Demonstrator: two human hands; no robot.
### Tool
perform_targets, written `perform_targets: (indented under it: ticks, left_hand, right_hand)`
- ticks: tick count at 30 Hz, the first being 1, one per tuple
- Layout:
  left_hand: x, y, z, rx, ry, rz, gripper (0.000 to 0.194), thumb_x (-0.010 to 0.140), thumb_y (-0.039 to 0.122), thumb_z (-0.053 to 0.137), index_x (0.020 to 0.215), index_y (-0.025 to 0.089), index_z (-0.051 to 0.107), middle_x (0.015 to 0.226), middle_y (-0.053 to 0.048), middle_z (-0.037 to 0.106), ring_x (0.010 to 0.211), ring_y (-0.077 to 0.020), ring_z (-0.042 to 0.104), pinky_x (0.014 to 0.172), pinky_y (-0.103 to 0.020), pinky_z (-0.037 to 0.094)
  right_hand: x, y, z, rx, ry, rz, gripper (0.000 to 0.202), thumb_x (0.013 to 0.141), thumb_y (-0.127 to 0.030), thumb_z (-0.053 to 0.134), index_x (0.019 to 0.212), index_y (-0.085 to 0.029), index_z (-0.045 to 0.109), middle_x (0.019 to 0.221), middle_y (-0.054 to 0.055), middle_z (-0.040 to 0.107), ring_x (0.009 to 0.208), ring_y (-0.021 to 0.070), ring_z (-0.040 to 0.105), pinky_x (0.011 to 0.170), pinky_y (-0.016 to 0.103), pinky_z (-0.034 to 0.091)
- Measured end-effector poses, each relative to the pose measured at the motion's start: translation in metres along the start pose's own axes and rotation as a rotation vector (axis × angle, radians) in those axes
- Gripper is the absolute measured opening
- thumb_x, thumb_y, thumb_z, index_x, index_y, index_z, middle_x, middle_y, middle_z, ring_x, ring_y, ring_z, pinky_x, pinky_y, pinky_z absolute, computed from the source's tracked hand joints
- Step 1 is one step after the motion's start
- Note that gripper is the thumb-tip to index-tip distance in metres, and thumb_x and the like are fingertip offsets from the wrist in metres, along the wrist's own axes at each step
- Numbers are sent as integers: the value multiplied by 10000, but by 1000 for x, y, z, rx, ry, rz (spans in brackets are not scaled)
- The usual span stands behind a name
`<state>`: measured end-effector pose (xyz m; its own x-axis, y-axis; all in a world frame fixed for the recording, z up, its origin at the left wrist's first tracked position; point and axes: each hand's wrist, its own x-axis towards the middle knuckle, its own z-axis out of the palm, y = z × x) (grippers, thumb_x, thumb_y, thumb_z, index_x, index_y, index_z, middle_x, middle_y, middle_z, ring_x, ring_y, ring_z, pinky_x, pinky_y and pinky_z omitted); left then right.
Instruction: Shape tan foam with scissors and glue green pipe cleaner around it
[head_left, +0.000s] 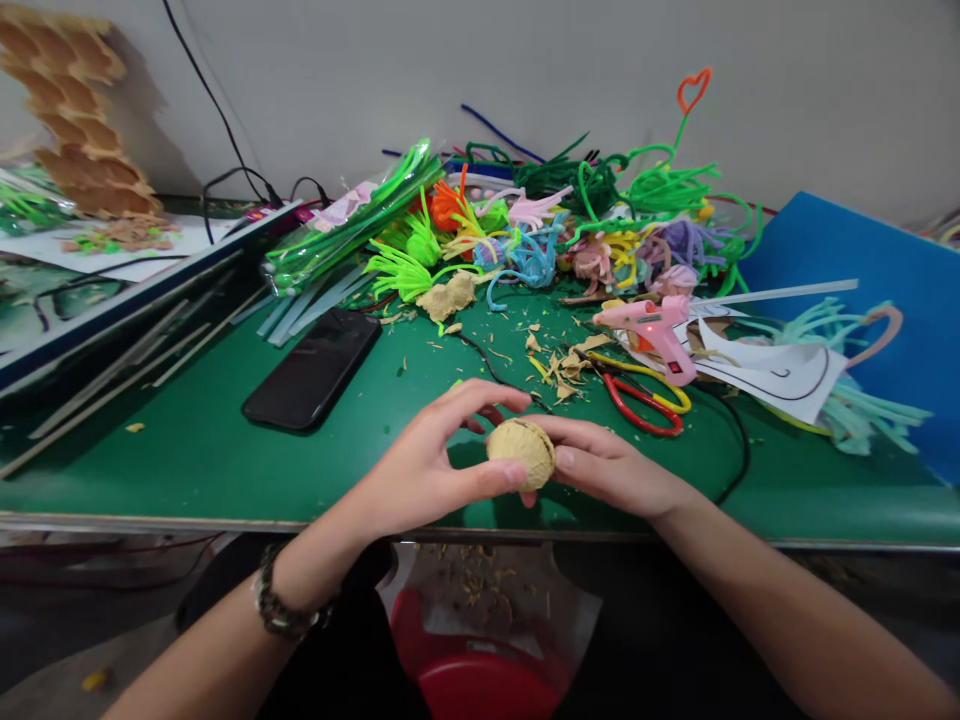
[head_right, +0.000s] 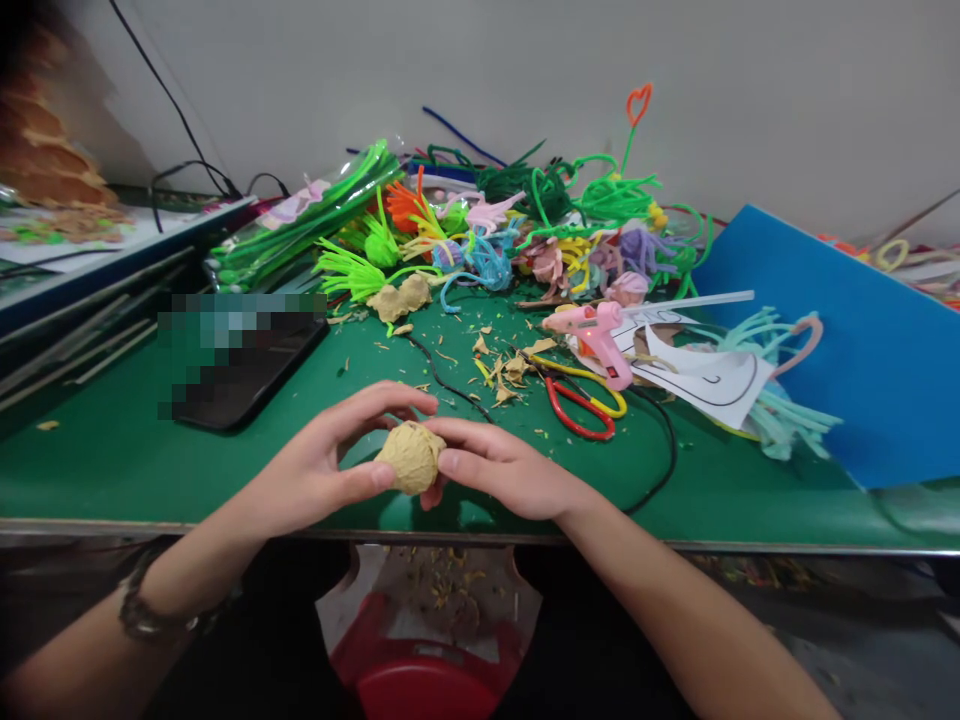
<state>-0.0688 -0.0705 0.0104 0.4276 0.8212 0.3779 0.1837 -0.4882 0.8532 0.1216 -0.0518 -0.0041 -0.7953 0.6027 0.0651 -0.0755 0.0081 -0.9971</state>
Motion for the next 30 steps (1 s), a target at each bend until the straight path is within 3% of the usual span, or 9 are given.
perform_targets:
  ticks: [5,8,10,14,16,17,21,26,30]
  left_hand:
    - [1,-2,-1,-18,37,51,229,724,324,615,871,150,631,939,-90,634,918,-178,586,833,-313,465]
    - [0,-1,0,-97,105,-21,219,703,335,621,816,147,617,914,-86,639,877,-174,594,768,-286,482]
    - [0,0,0,-175,154,-110,245,689,347,621,822,143,591,872,-79,642,804,-162,599,685,-257,488]
    - [0,-1,0,-299,215,-260,361,625,428,667,805,136,553,730,-41,615,654,-130,571,550,-213,454]
    - [0,-3,1,-375,240,-306,448,583,511,681,794,141,542,692,-20,593,623,-124,562,528,-207,439]
    - [1,-4,2,-414,256,-329,488,562,553,679,788,145,538,690,-14,587,615,-124,561,524,-207,436]
    - [1,-10,6,-554,337,-412,548,505,619,680,754,149,548,716,-11,600,624,-125,581,549,-206,449]
    - [6,-10,10,-870,408,-526,486,496,546,729,729,144,587,693,-5,642,636,-123,628,561,-182,491]
    - [11,-6,10,-1037,504,-699,410,742,540,531,718,136,599,653,-17,653,555,-98,629,510,-168,505]
  right_hand:
    - [1,-1,4,-8,34,-37,368,833,-441,468,1079,-176,540,776,3,600,653,84,596,665,251,487]
    - [1,-12,3,-190,70,-53,346,859,-417,422,1080,-172,526,759,6,607,654,93,602,650,254,495]
    - [-2,-22,-5,-522,142,-53,286,867,-355,410,1047,-173,538,789,22,624,676,106,602,631,254,493]
    - [-15,-29,-35,-1478,584,1,175,810,-276,473,863,-164,597,864,87,641,781,203,600,642,338,474]
    - [-22,-27,-50,-1780,701,175,169,763,-282,514,828,-151,599,876,116,639,798,258,600,589,354,460]
    - [-25,-26,-55,-1854,682,301,183,757,-293,515,819,-141,598,876,128,636,806,271,601,570,346,452]
    - [-30,-27,-66,-1803,492,697,229,811,-299,415,797,-142,581,877,127,639,779,244,612,530,301,408]
    - [-32,-26,-78,-1716,440,724,183,772,-199,413,861,-150,565,896,103,645,801,219,605,567,285,390]
    - [-33,-25,-79,-1736,419,704,191,777,-212,385,822,-152,560,841,107,636,744,222,598,544,293,364]
